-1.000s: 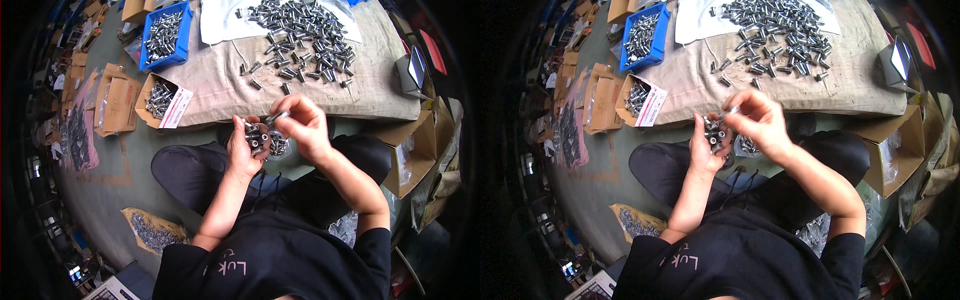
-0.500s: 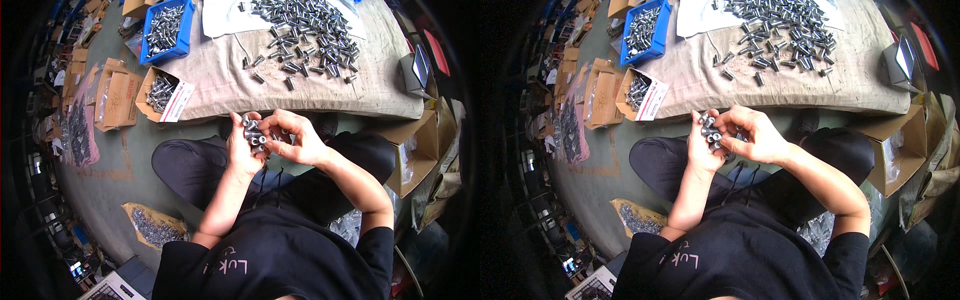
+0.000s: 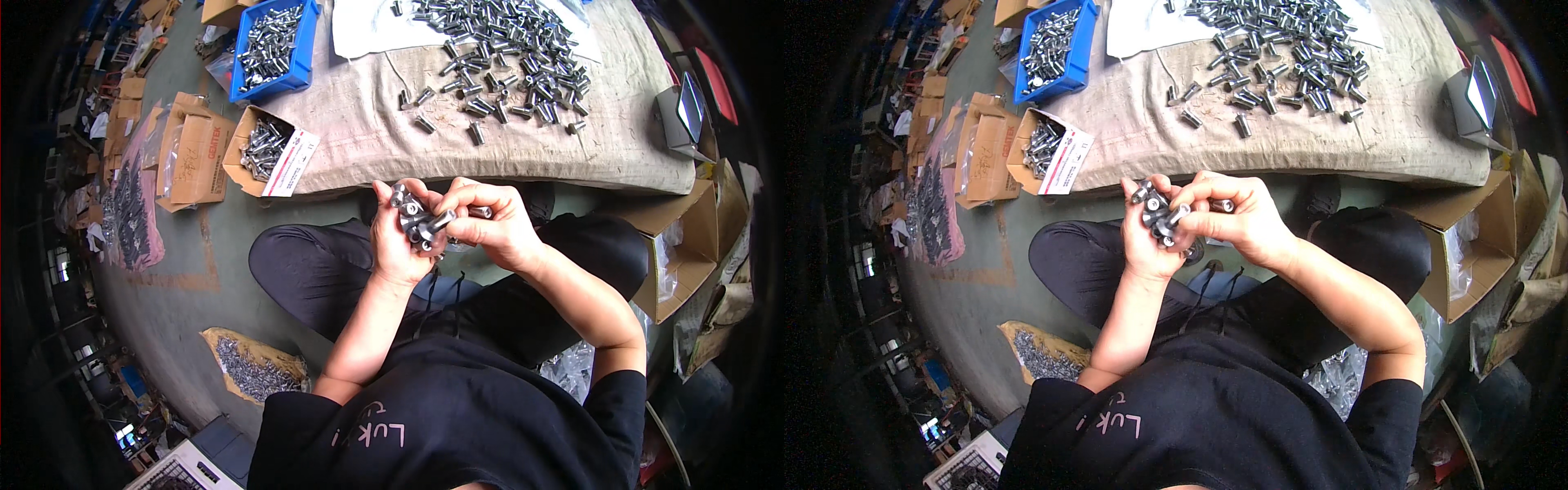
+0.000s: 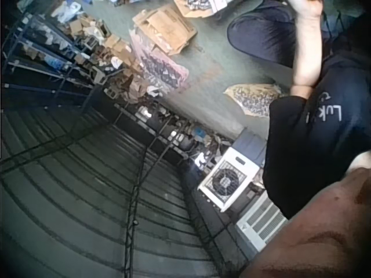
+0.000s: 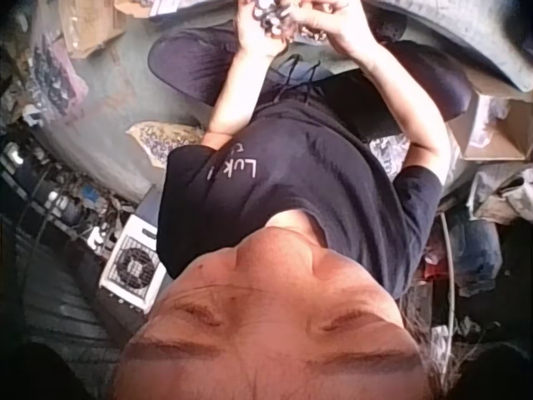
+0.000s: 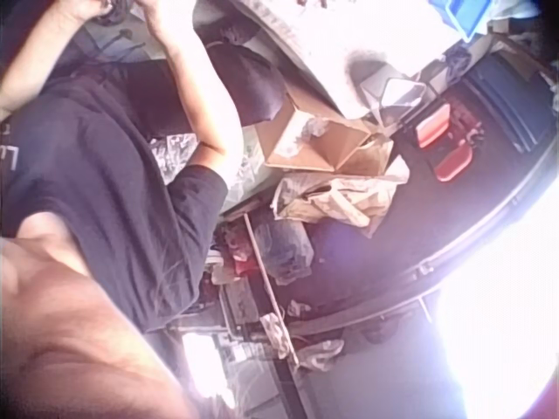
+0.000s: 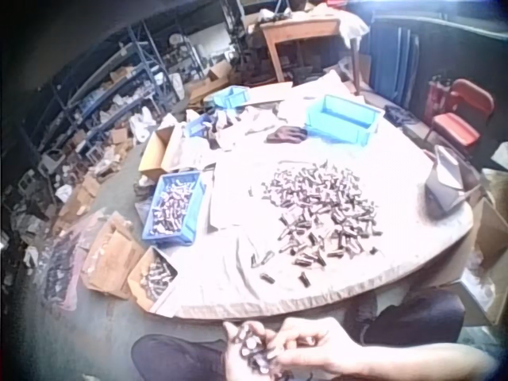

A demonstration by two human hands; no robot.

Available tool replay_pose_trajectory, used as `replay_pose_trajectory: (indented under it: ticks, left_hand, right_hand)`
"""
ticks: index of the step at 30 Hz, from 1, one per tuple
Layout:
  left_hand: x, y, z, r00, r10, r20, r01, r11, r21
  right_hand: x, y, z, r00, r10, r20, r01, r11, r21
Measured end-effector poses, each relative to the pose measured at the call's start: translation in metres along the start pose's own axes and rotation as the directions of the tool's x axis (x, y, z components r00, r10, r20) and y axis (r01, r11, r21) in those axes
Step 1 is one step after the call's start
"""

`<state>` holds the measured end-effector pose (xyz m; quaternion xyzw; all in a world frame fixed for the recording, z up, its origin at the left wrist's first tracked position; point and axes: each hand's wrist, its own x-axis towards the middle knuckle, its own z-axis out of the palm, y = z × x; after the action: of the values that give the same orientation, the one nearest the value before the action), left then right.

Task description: The recorder sorts and inspects various metal bolts and screws into containers on a workshop floor.

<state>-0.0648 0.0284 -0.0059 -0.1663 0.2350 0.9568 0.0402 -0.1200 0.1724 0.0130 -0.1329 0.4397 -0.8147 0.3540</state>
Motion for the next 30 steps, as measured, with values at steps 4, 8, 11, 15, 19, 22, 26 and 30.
replay_pose_trajectory:
  ticks: [4, 8, 11, 15, 19, 22, 26, 30]
  left_hand:
    - [-0.003, 0.003, -0.001, 0.999, -0.038, -0.036, 0.035, 0.997, -0.069]
    - [-0.003, -0.001, -0.004, 0.997, -0.061, 0.048, 0.067, 0.986, -0.150]
    - [-0.003, -0.002, -0.001, 0.996, -0.052, 0.069, 0.061, 0.990, -0.129]
    - [-0.005, -0.002, 0.004, 0.994, -0.019, -0.107, 0.032, 0.992, 0.122]
    - [-0.006, -0.004, 0.003, 0.981, -0.034, -0.191, 0.062, 0.987, 0.146]
    - [-0.005, -0.003, 0.002, 0.972, -0.098, -0.215, 0.100, 0.995, 0.002]
    - [-0.003, -0.004, -0.009, 0.992, -0.041, -0.121, 0.036, 0.999, -0.039]
    - [-0.001, -0.004, -0.006, 0.996, 0.019, -0.084, -0.024, 0.998, -0.058]
  right_hand:
    - [0.002, -0.003, -0.001, 0.998, 0.060, 0.020, -0.062, 0.982, 0.180]
    - [0.006, -0.013, 0.002, 0.987, 0.162, 0.002, -0.145, 0.878, 0.457]
    - [0.006, -0.010, -0.007, 0.983, 0.183, 0.001, -0.182, 0.979, 0.093]
    - [0.007, -0.010, -0.002, 0.998, 0.034, -0.046, -0.046, 0.956, -0.290]
    - [0.007, -0.018, 0.004, 0.997, -0.077, 0.004, 0.063, 0.774, -0.630]
    - [0.007, -0.014, -0.001, 0.999, -0.022, 0.026, 0.034, 0.768, -0.640]
    - [0.008, -0.011, -0.001, 0.963, -0.192, 0.187, 0.261, 0.507, -0.822]
    - [0.008, -0.011, -0.003, 0.974, -0.129, 0.187, 0.224, 0.398, -0.890]
